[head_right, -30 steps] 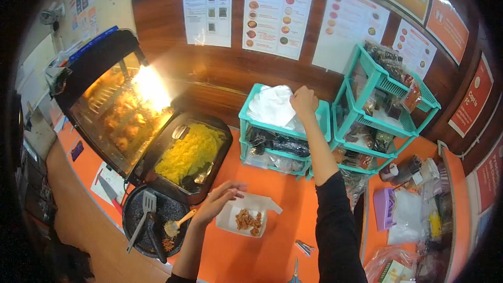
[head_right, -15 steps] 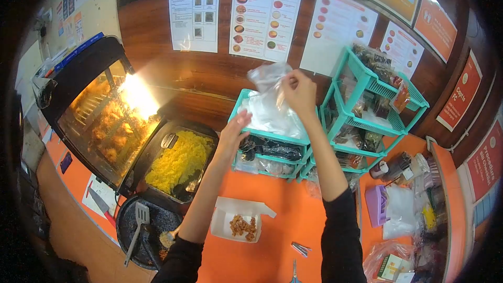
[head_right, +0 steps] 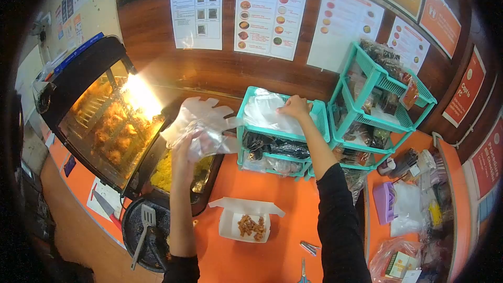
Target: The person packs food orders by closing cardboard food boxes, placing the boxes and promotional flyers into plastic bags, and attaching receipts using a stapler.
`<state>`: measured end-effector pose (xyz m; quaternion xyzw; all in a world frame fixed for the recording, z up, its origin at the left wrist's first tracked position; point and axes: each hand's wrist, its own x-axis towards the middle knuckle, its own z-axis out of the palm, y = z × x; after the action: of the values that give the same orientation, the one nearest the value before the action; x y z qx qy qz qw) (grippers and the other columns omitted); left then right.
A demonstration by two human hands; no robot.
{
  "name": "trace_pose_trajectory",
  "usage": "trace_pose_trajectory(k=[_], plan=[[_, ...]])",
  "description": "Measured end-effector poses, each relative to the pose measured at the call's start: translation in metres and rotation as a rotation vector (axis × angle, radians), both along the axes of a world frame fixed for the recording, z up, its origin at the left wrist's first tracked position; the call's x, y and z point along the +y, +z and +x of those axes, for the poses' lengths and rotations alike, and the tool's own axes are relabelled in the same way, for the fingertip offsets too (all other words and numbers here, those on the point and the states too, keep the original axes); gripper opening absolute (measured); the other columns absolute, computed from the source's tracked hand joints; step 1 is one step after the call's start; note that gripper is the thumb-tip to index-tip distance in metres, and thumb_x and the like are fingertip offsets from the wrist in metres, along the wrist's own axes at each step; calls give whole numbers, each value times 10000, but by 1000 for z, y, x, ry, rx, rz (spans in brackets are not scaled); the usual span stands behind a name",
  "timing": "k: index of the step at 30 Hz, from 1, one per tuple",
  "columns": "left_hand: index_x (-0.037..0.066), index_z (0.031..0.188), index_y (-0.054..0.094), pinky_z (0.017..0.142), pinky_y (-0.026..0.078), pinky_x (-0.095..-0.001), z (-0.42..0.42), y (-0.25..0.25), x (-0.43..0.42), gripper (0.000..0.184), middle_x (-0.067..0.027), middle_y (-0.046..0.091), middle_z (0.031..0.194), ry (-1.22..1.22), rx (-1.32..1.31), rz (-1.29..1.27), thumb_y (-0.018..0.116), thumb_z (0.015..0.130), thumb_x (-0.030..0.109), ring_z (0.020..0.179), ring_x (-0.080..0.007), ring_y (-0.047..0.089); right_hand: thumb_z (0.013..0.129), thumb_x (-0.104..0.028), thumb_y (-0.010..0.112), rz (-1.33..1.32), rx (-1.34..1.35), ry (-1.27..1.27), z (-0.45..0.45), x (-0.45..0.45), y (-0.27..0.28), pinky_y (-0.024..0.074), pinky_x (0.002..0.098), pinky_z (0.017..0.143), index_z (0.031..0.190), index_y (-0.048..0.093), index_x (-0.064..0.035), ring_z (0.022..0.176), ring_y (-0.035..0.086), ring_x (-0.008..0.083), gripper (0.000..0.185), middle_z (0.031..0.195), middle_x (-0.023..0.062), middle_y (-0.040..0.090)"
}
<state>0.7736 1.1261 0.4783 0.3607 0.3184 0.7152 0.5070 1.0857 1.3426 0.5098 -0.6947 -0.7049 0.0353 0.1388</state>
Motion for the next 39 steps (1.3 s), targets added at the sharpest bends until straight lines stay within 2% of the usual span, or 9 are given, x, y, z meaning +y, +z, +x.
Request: trace_pose_trajectory(k=[8,11,14,23,29,31,34,36,39], plan=[[-50,1081,602,758,521,-294,-27,-17,-51,331,-113,636,975,130,-5,-126,499,931,226,875,-188,642,623,-459,766,113,142,-26,-2,4,-9,193,616,1004,786,737,-184,1091,536,331,320,938,83,690],[-47,1079,604,755,512,-289,-27,-25,-57,332,-106,639,974,96,25,-168,505,927,232,876,-180,639,687,-416,732,195,278,15,-5,4,1,293,578,964,782,743,-153,984,606,320,279,867,110,698],[-56,1049,611,728,510,-274,-17,-30,-55,307,-98,646,941,132,19,-143,507,937,211,819,-158,643,736,-342,709,384,397,224,-4,12,10,496,407,705,821,729,-93,745,658,341,264,786,155,681],[-54,1068,612,796,479,-261,9,-22,-44,259,-90,626,1037,107,130,-101,573,905,144,914,-125,592,774,-281,659,685,614,180,-10,2,63,489,413,638,808,662,-56,693,635,363,227,697,158,650],[-27,1077,620,796,471,-260,64,7,-29,248,-64,625,1048,-39,118,59,612,872,112,919,-120,586,834,-240,575,1029,223,275,-34,-104,96,448,510,516,889,500,-108,548,589,382,161,596,148,586],[-17,1049,633,805,464,-259,100,18,-38,222,-60,628,1034,-183,68,49,615,863,104,928,-124,585,843,-266,555,849,211,286,-40,-175,73,453,508,520,969,524,-84,564,594,379,224,616,164,583],[-12,1172,548,868,453,-290,144,23,-61,338,-71,598,1101,-385,97,36,608,851,74,1000,-159,570,909,-324,546,180,991,378,-8,-255,48,422,295,588,1020,532,-87,624,551,151,262,676,21,546],[-10,1265,464,925,441,-330,179,20,-90,444,-92,562,1182,-455,45,49,598,847,52,1071,-196,549,923,-357,532,100,1465,482,28,-302,31,408,267,628,1069,496,-73,700,480,84,322,775,-36,517],[-13,1292,426,969,428,-371,232,20,-133,474,-129,535,1236,-591,115,27,582,846,32,1132,-240,527,903,-314,587,160,1521,426,83,-389,13,437,275,733,1156,462,-42,847,526,86,391,913,-15,565]])
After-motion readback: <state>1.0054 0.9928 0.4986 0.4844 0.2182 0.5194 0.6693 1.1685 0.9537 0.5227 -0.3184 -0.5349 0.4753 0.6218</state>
